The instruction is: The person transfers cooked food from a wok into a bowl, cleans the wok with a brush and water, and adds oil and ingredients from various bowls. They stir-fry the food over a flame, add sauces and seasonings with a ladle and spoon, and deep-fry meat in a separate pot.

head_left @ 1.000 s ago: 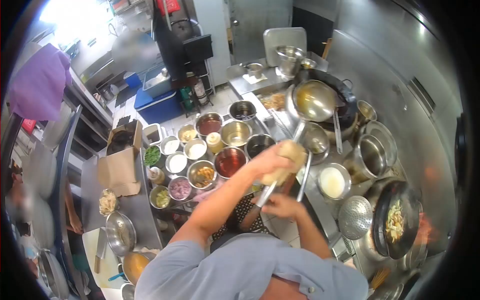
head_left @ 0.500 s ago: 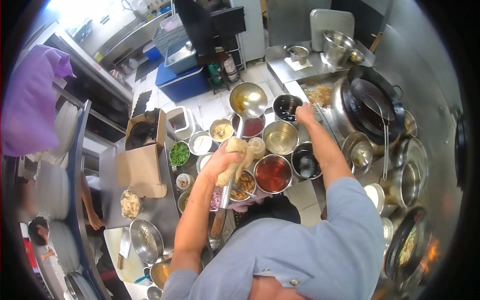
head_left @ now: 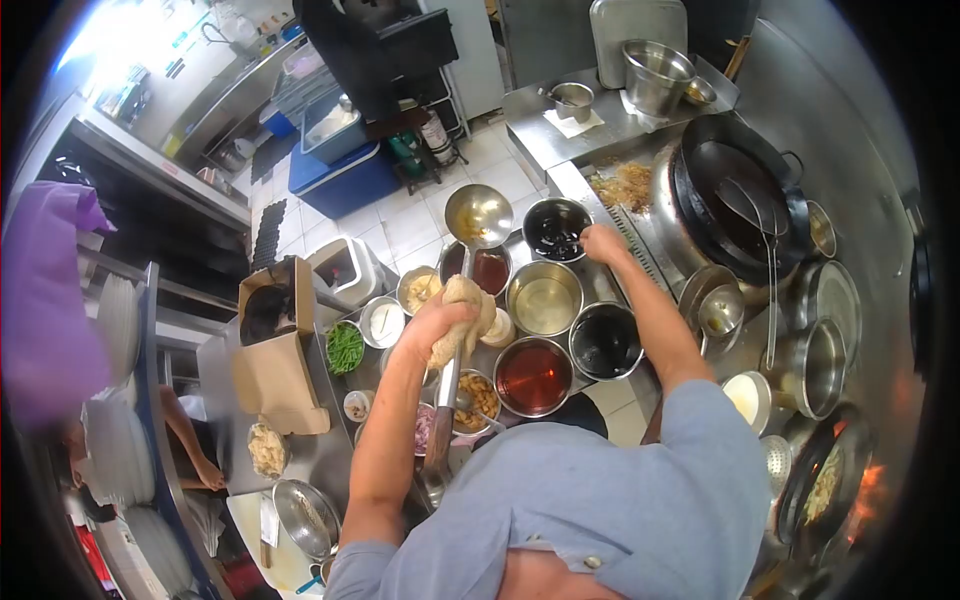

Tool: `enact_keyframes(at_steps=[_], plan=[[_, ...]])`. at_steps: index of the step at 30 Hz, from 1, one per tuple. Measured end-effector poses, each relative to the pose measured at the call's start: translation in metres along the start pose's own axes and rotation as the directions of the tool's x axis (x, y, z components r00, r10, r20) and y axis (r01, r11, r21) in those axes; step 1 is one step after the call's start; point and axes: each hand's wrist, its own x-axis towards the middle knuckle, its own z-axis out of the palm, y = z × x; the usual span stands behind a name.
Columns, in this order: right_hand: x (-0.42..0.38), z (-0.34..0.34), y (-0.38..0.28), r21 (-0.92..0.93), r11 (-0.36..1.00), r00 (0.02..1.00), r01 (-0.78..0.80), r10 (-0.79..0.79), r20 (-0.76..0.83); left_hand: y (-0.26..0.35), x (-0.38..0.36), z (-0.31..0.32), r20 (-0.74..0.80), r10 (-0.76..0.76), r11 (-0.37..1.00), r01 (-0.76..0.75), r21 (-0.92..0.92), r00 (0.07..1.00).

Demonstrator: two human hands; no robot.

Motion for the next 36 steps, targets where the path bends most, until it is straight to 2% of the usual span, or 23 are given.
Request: enact_keyframes(at_steps=[2,3,5,8,10,11,12,13,15,16,18,19,20,23,24,27,29,32,35,36], plan=[[0.012,0.007,0.009,0.124,0.992,0.999,-0.002,-0.003,0.037,0.003,0.009,0.001,-0.006,-0.021,0.999,0.021,0.025,1.0],[0.011,0.008,0.013,0.255,0.963,0.995,-0.091,0.075,0.069,0.004,0.014,0.0,-0.01,-0.032,0.998,0.032,0.05,0.999],[0.003,0.002,0.017,0.491,0.832,0.966,-0.257,0.209,0.152,0.002,0.026,-0.003,-0.022,-0.044,0.995,0.046,0.087,0.999],[-0.022,-0.031,0.013,0.65,0.665,0.929,-0.369,0.237,0.284,0.002,0.04,-0.005,-0.029,-0.041,0.989,0.045,0.138,0.999],[-0.039,-0.051,0.008,0.729,0.619,0.956,-0.292,0.187,0.224,0.007,0.045,0.001,-0.005,-0.024,0.981,0.024,0.19,1.0],[-0.047,-0.059,0.008,0.764,0.594,0.968,-0.251,0.163,0.191,0.004,0.049,0.002,0.025,-0.017,0.988,0.013,0.153,1.0],[-0.052,-0.064,0.008,0.726,0.682,0.995,-0.093,0.084,0.049,-0.001,0.056,0.004,0.055,-0.009,0.993,0.003,0.114,0.998],[-0.057,-0.065,0.005,0.716,0.698,0.993,0.001,0.085,-0.084,-0.005,0.06,0.007,0.084,0.0,0.997,-0.006,0.076,0.996],[-0.069,-0.061,-0.013,0.662,0.727,0.936,0.181,0.078,-0.342,-0.009,0.061,0.022,0.092,-0.065,0.994,0.073,-0.081,0.994],[-0.085,-0.067,-0.034,0.485,0.837,0.873,0.252,0.02,-0.488,-0.016,0.064,0.026,0.111,-0.101,0.978,0.119,-0.174,0.989],[-0.073,-0.033,-0.021,0.24,0.913,0.771,0.329,-0.113,-0.626,-0.015,0.054,0.044,0.182,-0.131,0.922,0.187,-0.338,0.974],[-0.07,-0.02,-0.015,0.109,0.929,0.714,0.352,-0.192,-0.673,-0.019,0.049,0.05,0.194,-0.123,0.917,0.186,-0.352,0.973],[-0.075,-0.024,-0.017,0.149,0.923,0.741,0.354,-0.18,-0.647,-0.021,0.046,0.053,0.201,-0.109,0.913,0.178,-0.368,0.974],[-0.083,-0.031,-0.027,0.132,0.939,0.725,0.318,-0.151,-0.672,-0.022,0.043,0.053,0.199,-0.067,0.911,0.141,-0.388,0.978],[-0.082,-0.033,-0.024,0.114,0.957,0.785,0.265,-0.146,-0.602,-0.02,0.039,0.053,0.198,-0.07,0.916,0.141,-0.375,0.978],[-0.077,-0.04,-0.02,0.315,0.869,0.74,0.38,-0.082,-0.667,-0.028,0.031,0.034,0.157,-0.058,0.926,0.112,-0.359,0.986],[-0.078,-0.054,-0.009,0.362,0.917,0.884,0.165,0.025,-0.466,-0.039,0.015,0.017,0.143,-0.046,0.928,0.095,-0.361,0.989],[-0.064,-0.057,-0.003,0.118,0.992,0.993,-0.049,0.061,-0.103,-0.033,-0.05,-0.003,-0.018,-0.028,0.962,0.022,-0.272,0.999],[-0.036,-0.027,-0.019,-0.092,0.995,0.995,0.035,-0.043,-0.086,-0.03,-0.128,-0.009,-0.138,-0.014,0.95,-0.03,-0.31,0.99],[-0.043,-0.037,-0.062,-0.16,0.982,0.978,0.099,-0.126,-0.169,-0.032,-0.152,-0.01,-0.214,0.004,0.951,-0.07,-0.302,0.977]])
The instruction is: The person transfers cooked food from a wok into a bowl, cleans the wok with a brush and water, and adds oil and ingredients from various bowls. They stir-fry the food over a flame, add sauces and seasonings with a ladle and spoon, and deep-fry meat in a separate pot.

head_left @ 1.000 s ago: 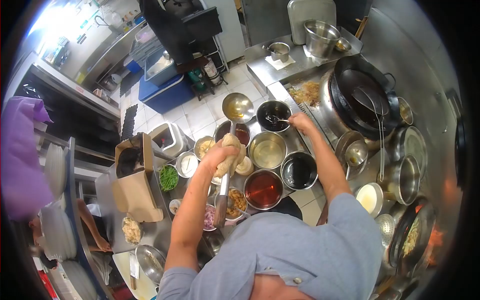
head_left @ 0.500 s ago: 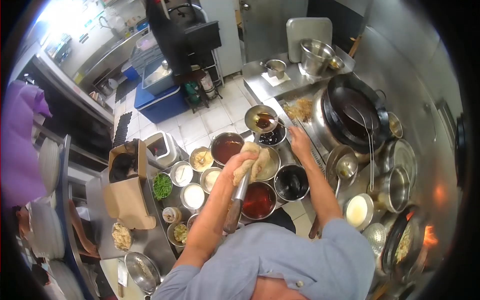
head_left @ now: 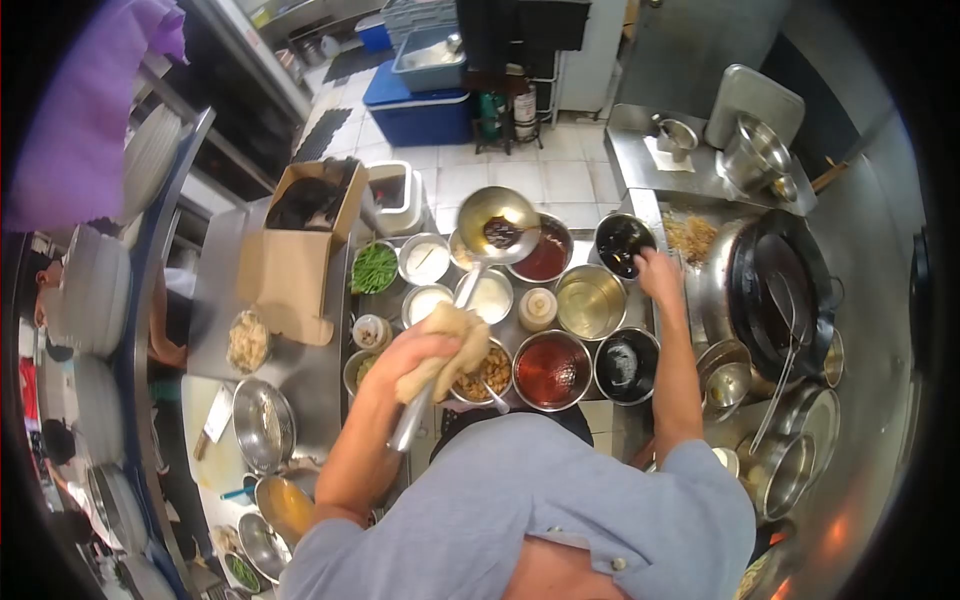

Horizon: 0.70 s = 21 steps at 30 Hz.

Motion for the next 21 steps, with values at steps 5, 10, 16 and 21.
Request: enact_keyframes(at_steps=[5,10,16,21], plan=[[0.076,0.057,-0.124,0.444,0.858,0.956,0.257,-0.294,0.016,-0.033,-0.089,-0.028,-0.221,0.028,0.995,-0.047,-0.082,0.975],[0.098,0.129,-0.206,0.852,0.371,0.866,-0.369,-0.195,0.46,-0.075,-0.136,-0.015,-0.464,0.033,0.977,-0.126,-0.171,0.885],[0.084,0.139,-0.221,0.705,0.702,0.885,0.103,-0.388,0.257,-0.116,-0.144,-0.011,-0.48,-0.026,0.935,-0.148,-0.321,0.877],[0.071,0.106,-0.216,0.555,0.735,0.766,0.391,-0.594,0.246,-0.128,-0.136,-0.011,-0.472,-0.038,0.919,-0.155,-0.363,0.881]])
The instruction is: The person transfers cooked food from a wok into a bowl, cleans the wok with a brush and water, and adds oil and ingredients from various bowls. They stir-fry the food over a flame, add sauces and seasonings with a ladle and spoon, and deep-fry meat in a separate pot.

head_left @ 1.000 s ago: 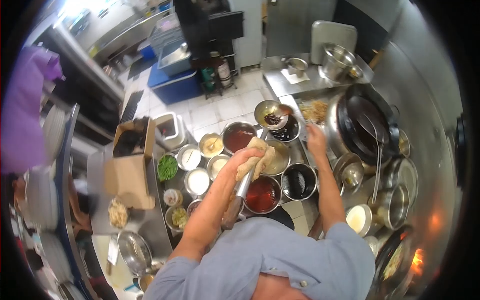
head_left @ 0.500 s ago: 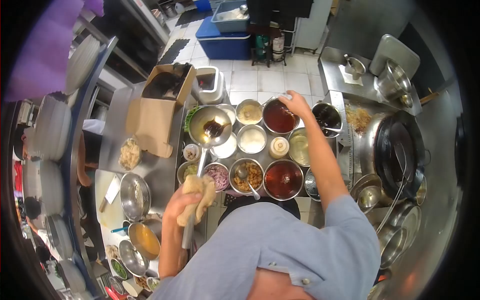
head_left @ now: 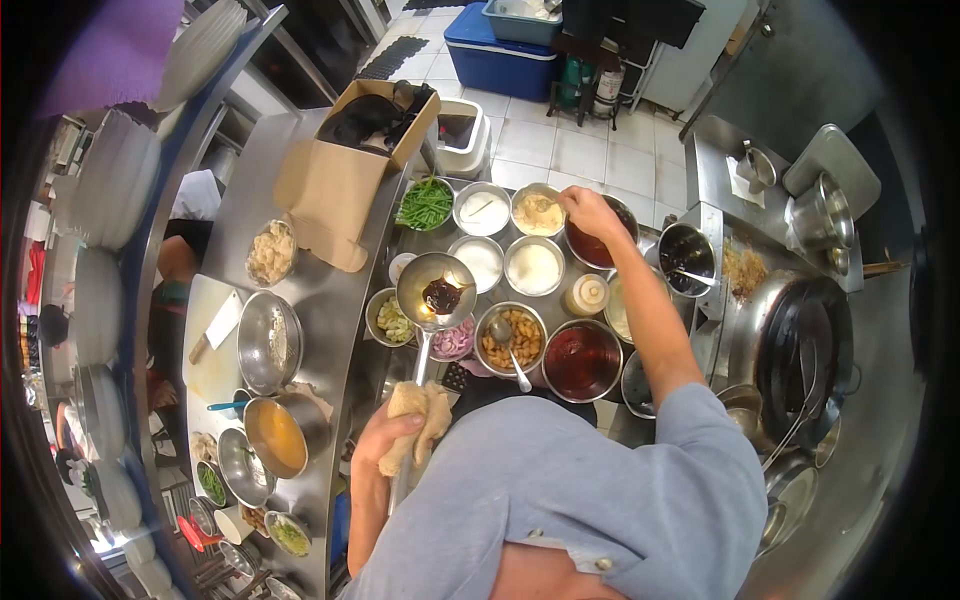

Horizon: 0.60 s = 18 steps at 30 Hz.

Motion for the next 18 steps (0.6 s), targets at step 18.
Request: enact_keyframes(at_steps=[18], plan=[[-0.012,-0.004,-0.001,0.266,0.941,0.977,-0.208,0.185,0.107,-0.002,0.012,0.0,0.033,-0.023,1.0,0.023,0.007,0.999]])
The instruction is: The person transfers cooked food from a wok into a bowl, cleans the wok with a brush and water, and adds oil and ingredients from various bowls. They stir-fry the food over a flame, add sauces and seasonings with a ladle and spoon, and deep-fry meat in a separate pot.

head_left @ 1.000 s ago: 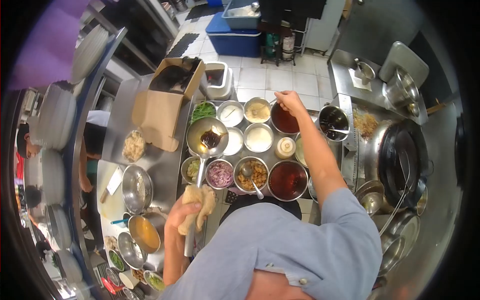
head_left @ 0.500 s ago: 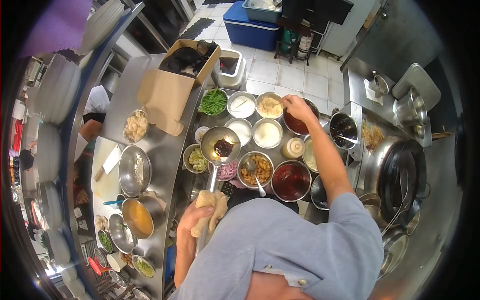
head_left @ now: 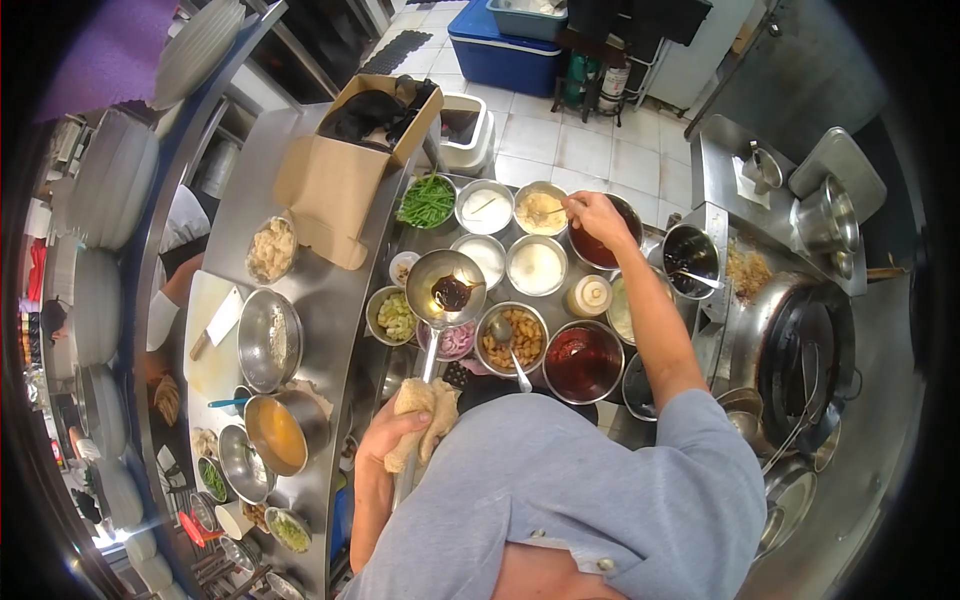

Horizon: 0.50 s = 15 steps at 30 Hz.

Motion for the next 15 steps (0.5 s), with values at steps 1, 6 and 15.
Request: enact_keyframes(at_steps=[1,6,15], plan=[[0.0,-0.001,0.0,0.012,1.0,1.0,-0.013,0.013,0.004,0.0,0.0,0.0,0.0,0.002,1.0,-0.002,-0.001,1.0],[0.003,-0.008,0.008,0.129,0.991,0.999,-0.045,0.047,-0.015,-0.002,0.001,-0.002,0.012,0.012,1.0,-0.012,-0.005,1.0],[-0.032,-0.052,-0.021,0.43,0.902,1.0,-0.018,0.023,-0.006,0.0,0.025,-0.011,0.078,0.031,0.985,-0.043,0.165,0.997]])
